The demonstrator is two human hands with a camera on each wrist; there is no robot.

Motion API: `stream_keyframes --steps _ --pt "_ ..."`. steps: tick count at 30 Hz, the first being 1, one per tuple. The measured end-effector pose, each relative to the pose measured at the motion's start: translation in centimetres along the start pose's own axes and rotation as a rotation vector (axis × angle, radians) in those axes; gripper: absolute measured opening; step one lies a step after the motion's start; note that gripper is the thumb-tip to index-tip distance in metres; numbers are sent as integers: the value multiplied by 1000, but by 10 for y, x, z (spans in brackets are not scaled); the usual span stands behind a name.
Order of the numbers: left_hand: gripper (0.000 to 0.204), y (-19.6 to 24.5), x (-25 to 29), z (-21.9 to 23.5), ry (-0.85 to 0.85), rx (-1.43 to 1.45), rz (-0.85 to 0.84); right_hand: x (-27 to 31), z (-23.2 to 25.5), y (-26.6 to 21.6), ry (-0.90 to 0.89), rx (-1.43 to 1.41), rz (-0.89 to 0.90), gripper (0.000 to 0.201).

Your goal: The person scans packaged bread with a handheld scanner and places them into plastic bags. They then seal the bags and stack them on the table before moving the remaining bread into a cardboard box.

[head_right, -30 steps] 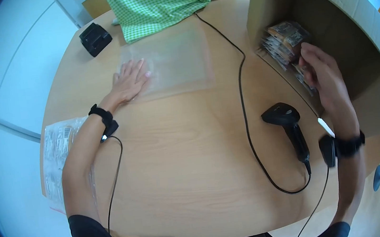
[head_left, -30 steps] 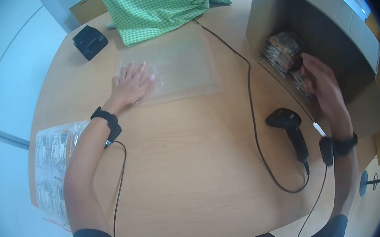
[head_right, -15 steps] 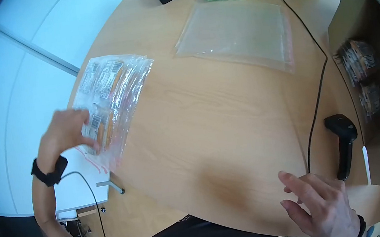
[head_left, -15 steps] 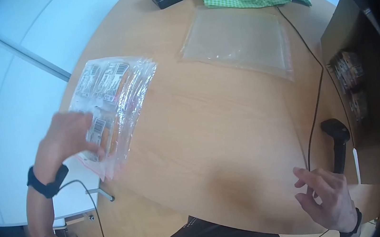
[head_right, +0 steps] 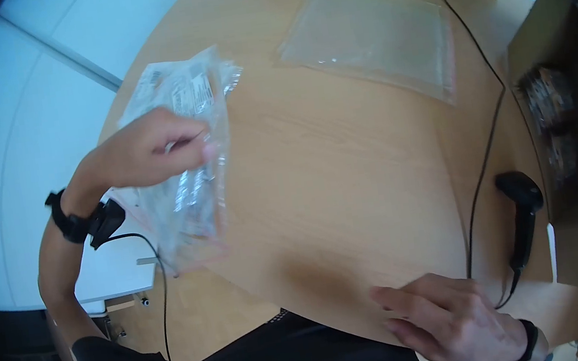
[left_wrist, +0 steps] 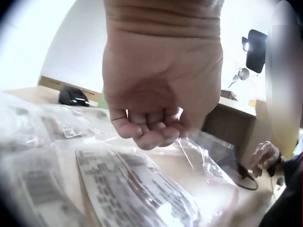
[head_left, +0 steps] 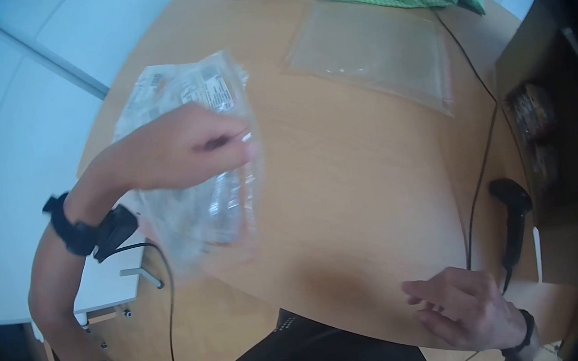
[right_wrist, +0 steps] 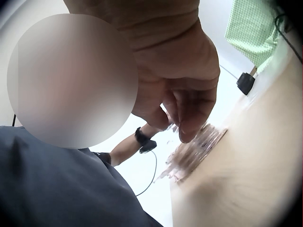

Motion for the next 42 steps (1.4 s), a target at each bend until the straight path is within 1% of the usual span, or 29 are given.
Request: stream_keyframes --steps 1,2,4,5,7,8,9,10,12,13,14,15,16,18,19,21,22,24,25,27,28,30,31,32,33,35,38,40,42 --pt "44 8 -24 -3 55 74 -43 -1 -4 -4 -26 -64 53 42" --pt "44 18 -49 -13 43 94 -81 -6 -8 -1 -18 -50 11 42" --pt "43 22 -90 -33 79 405 44 -21 -12 -5 17 -11 82 42" --pt "43 26 -108 -46 54 423 3 -28 -19 11 57 80 22 43" --pt "41 15 -137 -57 287 685 52 -42 -16 36 110 296 -88 43" --pt "41 16 -143 -64 261 701 28 -50 -9 48 117 414 -139 42" --pt "40 17 -141 -63 257 509 -44 -55 -1 63 119 422 -169 42" --pt "41 19 -134 -63 261 316 -111 -60 10 73 159 481 -144 41" --pt "61 38 -98 -83 227 86 -298 -67 23 89 193 536 -138 41" --pt "61 46 -82 -99 224 99 -306 -70 35 96 251 489 -146 41" --pt "74 53 -64 -121 147 -110 -258 -73 45 103 301 438 -149 41" --pt "90 54 -51 -137 67 -320 -207 -76 46 121 213 293 -214 50" --pt "90 50 -45 -150 64 -309 -207 -82 48 125 204 293 -220 50" --pt "106 35 -40 -175 111 -365 -227 -93 46 139 99 290 -358 57" --pt "106 28 -40 -178 113 -352 -225 -102 54 137 87 294 -362 57" --pt "107 20 -42 -177 136 -434 -276 -110 42 152 -266 127 -590 61" --pt "107 17 -42 -176 136 -427 -279 -109 42 159 -269 128 -596 61" --pt "107 13 -44 -173 108 -407 -289 -111 35 156 -307 -184 -406 58" --pt "107 13 -43 -172 109 -411 -294 -110 31 160 -301 -183 -407 58" --pt "107 10 -41 -171 98 -413 -277 -102 21 119 -188 342 59 64" --pt "107 15 -42 -172 101 -426 -321 -99 22 114 -157 359 29 64" --pt "107 8 -40 -174 92 -419 -261 -93 5 113 -295 478 -121 56" --pt "108 8 -40 -173 102 -418 -272 -95 9 107 -257 493 -164 56" --pt "108 12 -40 -174 102 -432 -322 -94 3 112 -370 314 -338 54" --pt "107 13 -41 -175 87 -428 -299 -81 0 118 -479 118 -497 53" --pt "106 11 -42 -176 61 -431 -263 -60 -1 120 -405 54 -496 53" --pt "105 12 -42 -175 57 -425 -279 -19 20 100 -330 -63 -514 50" --pt "104 14 -42 -173 46 -418 -287 20 62 105 69 -378 -646 45" --pt "102 12 -41 -175 42 -404 -282 75 94 137 674 -844 -809 35"
Point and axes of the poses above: each hand's wrist, its own x-axis away from the middle knuckle, its own z-axis out of the back of the hand, y = z × x, the point moved 9 cm from there along -x, towards the middle knuckle, and after that the axes turned 14 degrees about -z, right-handed, at the moved point
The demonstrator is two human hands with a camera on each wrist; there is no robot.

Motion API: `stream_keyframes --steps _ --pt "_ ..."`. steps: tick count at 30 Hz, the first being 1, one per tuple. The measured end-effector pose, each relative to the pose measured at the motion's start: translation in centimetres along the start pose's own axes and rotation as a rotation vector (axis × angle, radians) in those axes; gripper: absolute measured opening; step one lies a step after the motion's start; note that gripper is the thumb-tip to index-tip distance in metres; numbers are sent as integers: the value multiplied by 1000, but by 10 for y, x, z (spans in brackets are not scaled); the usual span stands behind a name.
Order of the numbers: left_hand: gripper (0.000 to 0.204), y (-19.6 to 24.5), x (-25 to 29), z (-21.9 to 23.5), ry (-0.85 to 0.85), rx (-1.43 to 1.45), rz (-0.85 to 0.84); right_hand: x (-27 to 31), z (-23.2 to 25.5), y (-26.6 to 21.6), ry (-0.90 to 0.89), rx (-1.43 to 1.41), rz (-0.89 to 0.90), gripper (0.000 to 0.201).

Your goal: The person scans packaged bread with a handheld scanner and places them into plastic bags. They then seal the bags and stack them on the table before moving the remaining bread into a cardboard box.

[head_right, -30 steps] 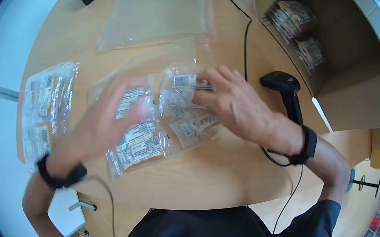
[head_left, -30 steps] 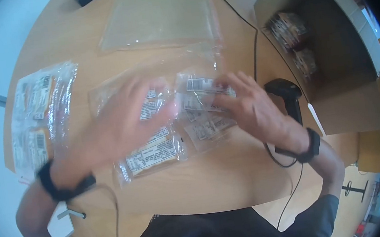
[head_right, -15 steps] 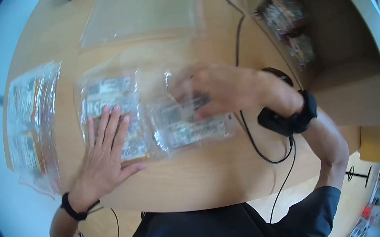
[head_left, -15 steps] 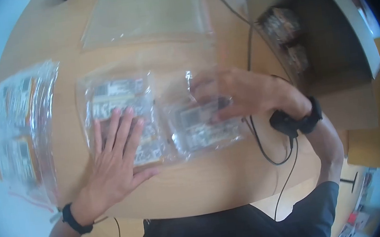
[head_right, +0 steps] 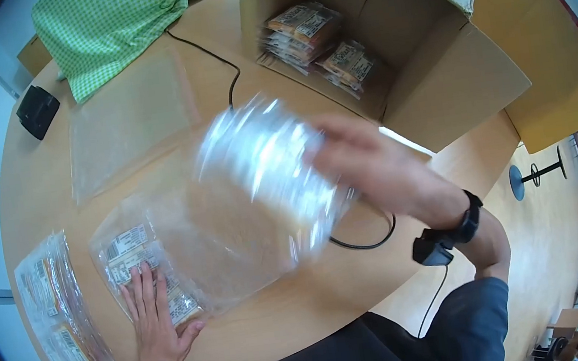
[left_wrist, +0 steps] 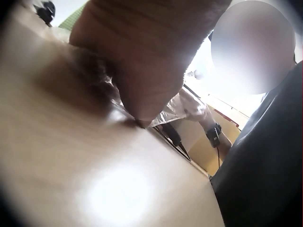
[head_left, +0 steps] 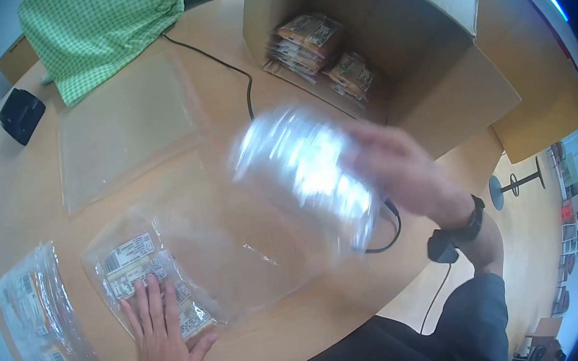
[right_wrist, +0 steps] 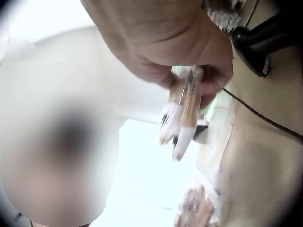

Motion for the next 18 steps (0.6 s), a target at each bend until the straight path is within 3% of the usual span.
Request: stream_keyframes --steps 2,6,7,8,9,11,12,14,15,17,18 --pt "101 4 1 0 26 -35 -62 -25 56 5 111 -565 122 26" --pt "97 4 1 -1 -10 -5 -91 -89 150 28 537 -841 294 21" --pt "97 6 0 -1 -22 2 -122 -92 167 6 780 100 340 24" --pt "97 9 1 -2 -35 16 -144 -109 159 0 903 1072 324 27" --pt "97 9 1 -1 -41 15 -142 -130 164 -2 898 1068 321 27" --pt "105 13 -1 0 -50 -11 -165 -173 194 33 487 -527 137 38" --pt "105 16 0 3 -51 -9 -157 -172 191 30 480 -525 134 38" --pt "118 13 6 14 -46 -128 2 -148 189 14 711 -32 21 39" --pt "118 11 8 13 -59 -119 16 -141 183 14 695 -25 8 39" --pt "129 -3 18 14 -7 -30 176 -115 168 4 831 154 66 41" --pt "129 -8 22 11 -26 -21 214 -96 148 -9 835 226 247 43"
Point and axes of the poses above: each hand's wrist, its own x-axis away from the middle knuckle, its own z-axis out of the back of the hand, y = z × x, the point moved 9 cm from there along -x, towards the middle knuckle, and after that the axes turned 14 degrees about -z, right-handed, at the moved point
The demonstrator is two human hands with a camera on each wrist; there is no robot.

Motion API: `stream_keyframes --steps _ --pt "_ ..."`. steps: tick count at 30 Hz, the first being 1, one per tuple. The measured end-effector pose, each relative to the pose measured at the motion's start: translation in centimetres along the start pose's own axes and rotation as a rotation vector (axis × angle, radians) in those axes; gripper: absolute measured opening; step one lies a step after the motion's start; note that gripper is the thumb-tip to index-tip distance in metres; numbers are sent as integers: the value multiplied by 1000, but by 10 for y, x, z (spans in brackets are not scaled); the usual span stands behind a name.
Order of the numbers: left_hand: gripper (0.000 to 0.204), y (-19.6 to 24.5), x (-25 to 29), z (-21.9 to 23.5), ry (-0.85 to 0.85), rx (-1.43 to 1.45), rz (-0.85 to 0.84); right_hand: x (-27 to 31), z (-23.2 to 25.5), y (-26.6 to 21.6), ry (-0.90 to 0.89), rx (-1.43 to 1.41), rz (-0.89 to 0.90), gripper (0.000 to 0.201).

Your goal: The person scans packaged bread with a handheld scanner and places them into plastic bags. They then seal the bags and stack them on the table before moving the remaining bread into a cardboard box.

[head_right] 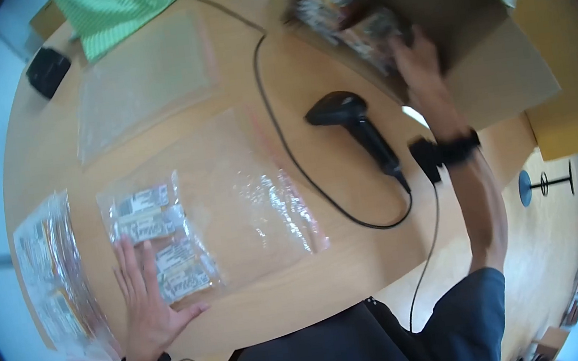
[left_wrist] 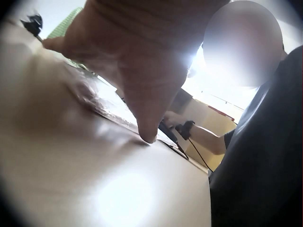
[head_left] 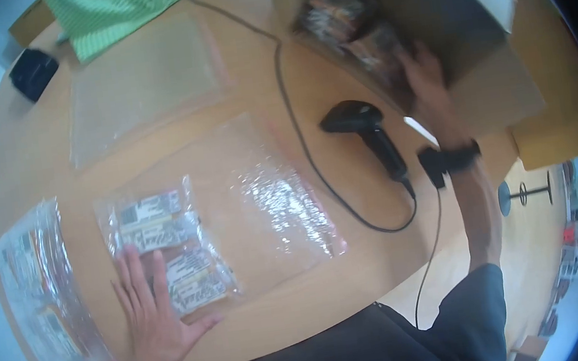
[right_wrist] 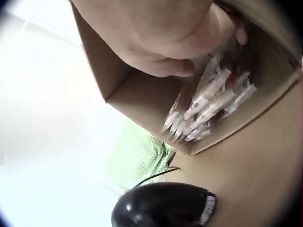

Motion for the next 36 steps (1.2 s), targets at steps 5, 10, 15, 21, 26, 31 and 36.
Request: stream_keyframes --steps 5,10,15,21,26,31,36 --pt "128 0 -8 -9 64 70 -116 177 -49 -26 -771 -240 89 41" --pt "128 18 -14 -10 72 60 -177 236 -88 -19 -1075 129 25 45" --pt "129 17 -7 -7 87 128 -159 238 -113 13 -1300 -263 -698 45" --pt "141 4 -3 -3 130 185 -162 256 -144 -39 -1539 -158 -45 37" --pt "135 3 -5 -7 177 240 -169 268 -193 -44 -1224 -374 -255 40" --pt "134 1 -3 -7 244 285 -186 277 -214 -86 -1198 92 -124 51" --pt "139 -5 6 -4 365 318 -118 266 -222 -65 -1445 -23 -113 48"
Point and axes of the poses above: each hand's wrist, its own x-axis away from the middle knuckle, its own z-axis out of the back of the hand, y = z × x, the point moved 9 cm from there along -x, towards the middle knuckle, and after that the axes turned 14 degrees about -z, right-handed, at the moved point
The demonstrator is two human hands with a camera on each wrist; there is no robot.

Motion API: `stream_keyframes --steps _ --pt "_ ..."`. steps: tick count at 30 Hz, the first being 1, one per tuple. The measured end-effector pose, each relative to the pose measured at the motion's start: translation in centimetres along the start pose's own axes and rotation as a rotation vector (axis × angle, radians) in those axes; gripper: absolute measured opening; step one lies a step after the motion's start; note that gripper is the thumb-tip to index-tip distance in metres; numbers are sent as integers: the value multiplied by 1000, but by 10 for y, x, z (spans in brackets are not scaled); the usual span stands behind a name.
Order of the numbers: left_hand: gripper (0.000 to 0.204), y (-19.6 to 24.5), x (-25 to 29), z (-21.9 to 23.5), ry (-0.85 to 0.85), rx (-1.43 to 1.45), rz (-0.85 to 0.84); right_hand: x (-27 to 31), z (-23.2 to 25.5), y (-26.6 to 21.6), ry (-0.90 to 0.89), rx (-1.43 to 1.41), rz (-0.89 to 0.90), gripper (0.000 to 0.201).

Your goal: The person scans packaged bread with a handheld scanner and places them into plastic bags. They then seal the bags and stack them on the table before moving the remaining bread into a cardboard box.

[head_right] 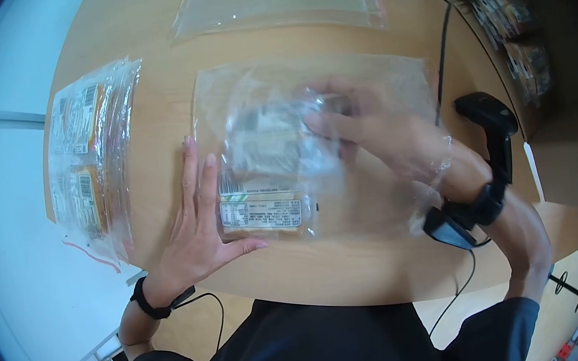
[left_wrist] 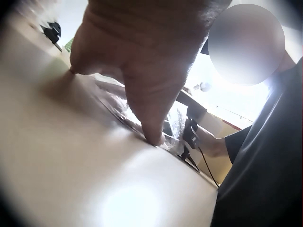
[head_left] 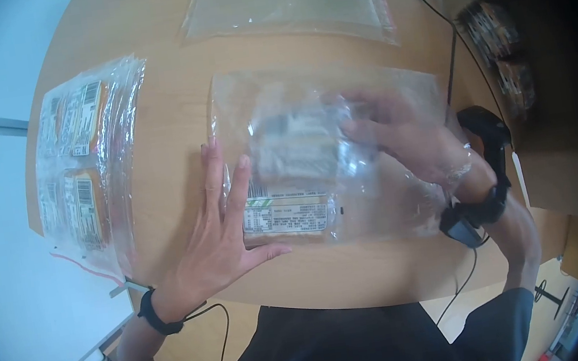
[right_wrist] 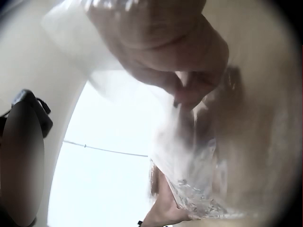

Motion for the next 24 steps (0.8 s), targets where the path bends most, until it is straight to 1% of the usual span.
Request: stream_keyframes --steps 1,2,4,5,6,8,9,10,11,12,13,14,15,16,17,18,19,20,21,22,24 --pt "139 0 1 1 19 16 -10 4 -6 3 -87 -31 -14 46" --pt "139 2 3 0 36 33 -19 5 -11 5 -96 -24 -19 46" --pt "139 2 2 -1 51 51 -8 14 -31 -4 -27 496 161 43" --pt "139 2 2 -1 59 70 -6 23 -41 -7 59 699 165 38" --pt "139 2 1 -1 57 66 -10 23 -47 -5 63 696 169 38" --pt "141 3 3 -2 78 92 -12 45 -66 -32 174 820 650 37" --pt "141 5 3 -2 78 88 -24 39 -65 -37 96 782 537 30" --pt "141 4 4 -2 73 99 -1 35 -64 -44 114 786 543 30" --pt "142 3 4 -1 71 108 19 25 -66 -40 15 789 426 34" --pt "142 6 3 1 76 103 -5 16 -67 -35 -79 787 305 37" --pt "142 5 5 2 76 93 18 13 -65 -41 -53 792 309 37" --pt "142 3 6 4 76 84 41 5 -69 -29 -184 762 150 42" --pt "142 7 4 10 83 82 15 3 -71 -18 -310 725 -10 46" --pt "134 2 4 19 170 330 86 5 -66 -22 -282 728 -8 46" --pt "126 -5 5 26 245 583 156 15 -69 -30 -320 651 83 45" --pt "111 -27 16 37 429 856 317 25 -71 -38 -353 577 173 44" --pt "92 -38 13 44 460 952 461 29 -69 -35 -315 583 169 44" --pt "75 -48 11 51 506 1046 608 38 -68 -44 -253 465 320 41" --pt "65 -50 -2 59 445 1006 652 52 -60 -52 -188 348 471 37" --pt "56 -51 -14 67 382 967 694 62 -51 -52 -146 354 465 37" --pt "34 -58 -43 86 234 682 563 75 -34 -50 -105 204 331 37"
Point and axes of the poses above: each hand's wrist, its own x-axis away from the middle knuckle, its own z-axis out of the back of the hand, y = z × x, the point moved 9 cm from there along -x, towards the middle knuckle, and after that the axes turned 14 degrees about -z, right-handed, at the moved point
